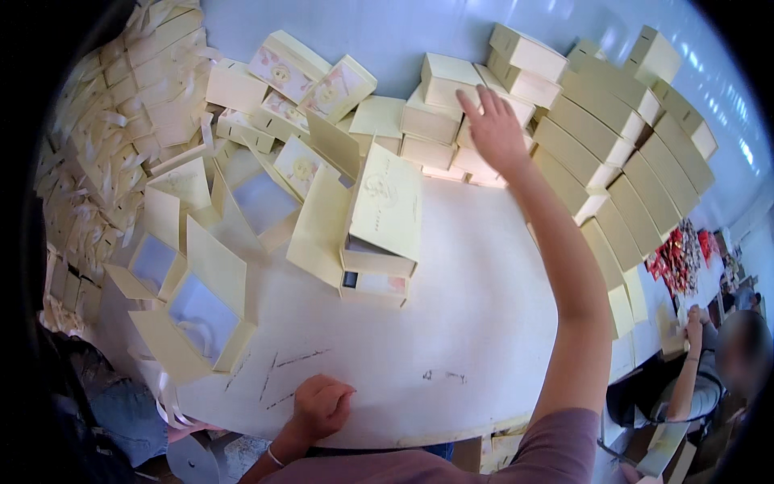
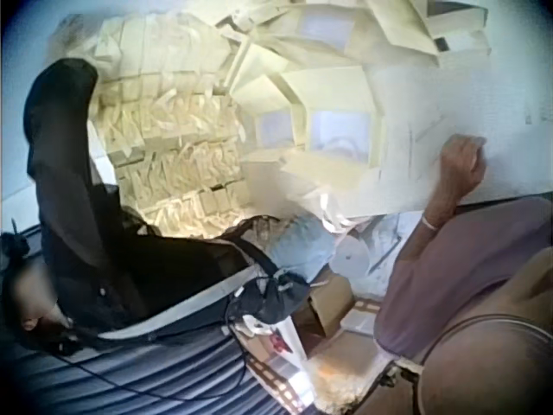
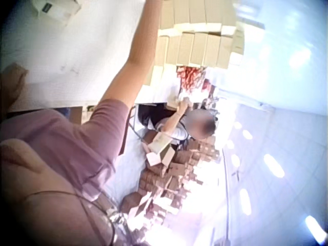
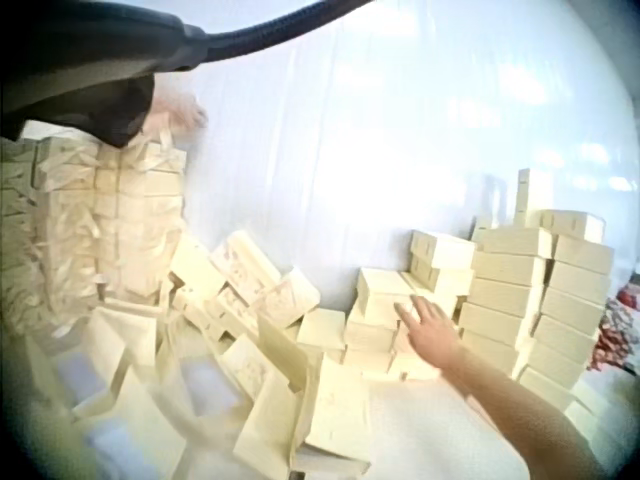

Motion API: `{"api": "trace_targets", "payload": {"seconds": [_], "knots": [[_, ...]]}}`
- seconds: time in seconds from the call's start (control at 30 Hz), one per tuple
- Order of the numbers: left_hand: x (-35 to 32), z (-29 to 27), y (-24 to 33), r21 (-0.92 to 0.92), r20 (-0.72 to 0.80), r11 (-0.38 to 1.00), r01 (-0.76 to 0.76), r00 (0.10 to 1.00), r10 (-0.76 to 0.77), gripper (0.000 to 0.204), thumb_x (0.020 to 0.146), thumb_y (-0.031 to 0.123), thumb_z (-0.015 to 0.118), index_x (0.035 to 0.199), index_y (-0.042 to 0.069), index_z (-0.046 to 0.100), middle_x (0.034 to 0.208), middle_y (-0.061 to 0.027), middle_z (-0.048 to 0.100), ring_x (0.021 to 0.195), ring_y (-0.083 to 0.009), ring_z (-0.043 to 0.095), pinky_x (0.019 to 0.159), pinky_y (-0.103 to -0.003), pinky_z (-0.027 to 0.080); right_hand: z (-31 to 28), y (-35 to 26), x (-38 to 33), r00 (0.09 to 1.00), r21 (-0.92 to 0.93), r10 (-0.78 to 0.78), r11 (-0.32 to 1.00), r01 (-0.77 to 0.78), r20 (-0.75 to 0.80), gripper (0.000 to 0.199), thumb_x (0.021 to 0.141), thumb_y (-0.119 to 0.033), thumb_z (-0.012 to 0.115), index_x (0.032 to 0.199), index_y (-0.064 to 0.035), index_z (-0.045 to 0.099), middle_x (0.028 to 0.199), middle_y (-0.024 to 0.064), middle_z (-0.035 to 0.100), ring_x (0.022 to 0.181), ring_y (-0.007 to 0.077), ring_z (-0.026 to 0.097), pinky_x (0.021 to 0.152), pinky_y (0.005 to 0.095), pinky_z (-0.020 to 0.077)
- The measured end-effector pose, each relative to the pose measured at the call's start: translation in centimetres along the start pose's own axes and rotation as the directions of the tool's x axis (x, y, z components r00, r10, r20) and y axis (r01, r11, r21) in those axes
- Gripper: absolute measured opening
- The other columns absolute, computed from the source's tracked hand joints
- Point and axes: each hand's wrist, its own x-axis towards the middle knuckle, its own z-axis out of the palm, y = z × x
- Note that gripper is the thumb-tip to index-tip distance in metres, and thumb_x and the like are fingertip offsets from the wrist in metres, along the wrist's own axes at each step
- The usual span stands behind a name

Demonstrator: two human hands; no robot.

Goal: The person places white ribbons into small cream-colored boxes with clear windows, then closes the lids. The person repeats this process for multiple boxes on a table.

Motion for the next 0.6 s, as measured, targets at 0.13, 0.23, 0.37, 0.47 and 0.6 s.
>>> {"api": "trace_targets", "payload": {"seconds": [0.13, 0.23, 0.37, 0.47, 0.6], "knots": [[-0.3, -0.5, -0.8, 0.028, -0.045, 0.997, 0.076, 0.996, -0.074, 0.010, 0.064, -0.001, 0.059, 0.071, 0.006, 0.056, 0.063, -0.0087, 0.055, 0.055, -0.0254, 0.053, 0.048, -0.034, 0.042, 3.4, 2.2, 4.3, 0.986, -0.166, -0.113, 0.977, 0.133, 0.127, 0.074, 0.073, -0.004, 0.053, 0.136, -0.0186, 0.018, 0.128, 0.0169, 0.035, 0.118, 0.0295, 0.036, 0.095, 0.0422, 0.0329], [-0.7, -0.8, -0.9, 0.066, -0.028, 0.988, 0.137, 0.990, -0.136, 0.010, 0.064, 0.001, 0.059, 0.072, 0.007, 0.058, 0.063, -0.0078, 0.056, 0.055, -0.0245, 0.054, 0.049, -0.034, 0.043, 4.8, 1.1, 5.9, 0.959, -0.196, -0.171, 0.956, 0.217, 0.226, 0.078, 0.071, -0.003, 0.054, 0.137, -0.0217, 0.015, 0.126, 0.0147, 0.036, 0.116, 0.0280, 0.038, 0.093, 0.0411, 0.0346], [-0.5, -0.9, -0.8, 0.050, -0.032, 0.983, 0.178, 0.984, -0.176, 0.011, 0.063, 0.001, 0.060, 0.072, 0.007, 0.058, 0.063, -0.0072, 0.056, 0.056, -0.0242, 0.055, 0.049, -0.033, 0.043, 4.8, 1.9, 6.7, 0.979, -0.003, -0.146, 0.989, 0.148, 0.140, 0.080, 0.068, -0.004, 0.055, 0.136, -0.0275, 0.018, 0.112, 0.0128, 0.042, 0.106, 0.0273, 0.043, 0.088, 0.0376, 0.0379], [-0.6, -0.7, -1.0, 0.070, -0.044, 0.987, 0.144, 0.989, -0.141, 0.011, 0.063, 0.000, 0.059, 0.072, 0.007, 0.058, 0.063, -0.0073, 0.056, 0.056, -0.0242, 0.054, 0.049, -0.033, 0.043, 4.6, 1.5, 7.2, 0.986, 0.113, 0.023, 0.993, -0.043, 0.168, 0.078, 0.069, -0.005, 0.054, 0.135, -0.0271, 0.020, 0.103, 0.0109, 0.044, 0.100, 0.0273, 0.046, 0.086, 0.0383, 0.0391], [0.0, -0.3, -1.1, 0.036, -0.031, 0.990, 0.134, 0.991, -0.133, 0.011, 0.063, 0.000, 0.059, 0.071, 0.007, 0.058, 0.062, -0.0077, 0.056, 0.056, -0.0247, 0.054, 0.050, -0.033, 0.043, 1.5, 2.5, 6.7, 0.997, 0.091, 0.056, 0.994, -0.061, 0.054, 0.075, 0.068, -0.012, 0.057, 0.134, -0.0252, 0.025, 0.093, 0.0102, 0.046, 0.089, 0.0265, 0.050, 0.075, 0.0361, 0.0454]]}}
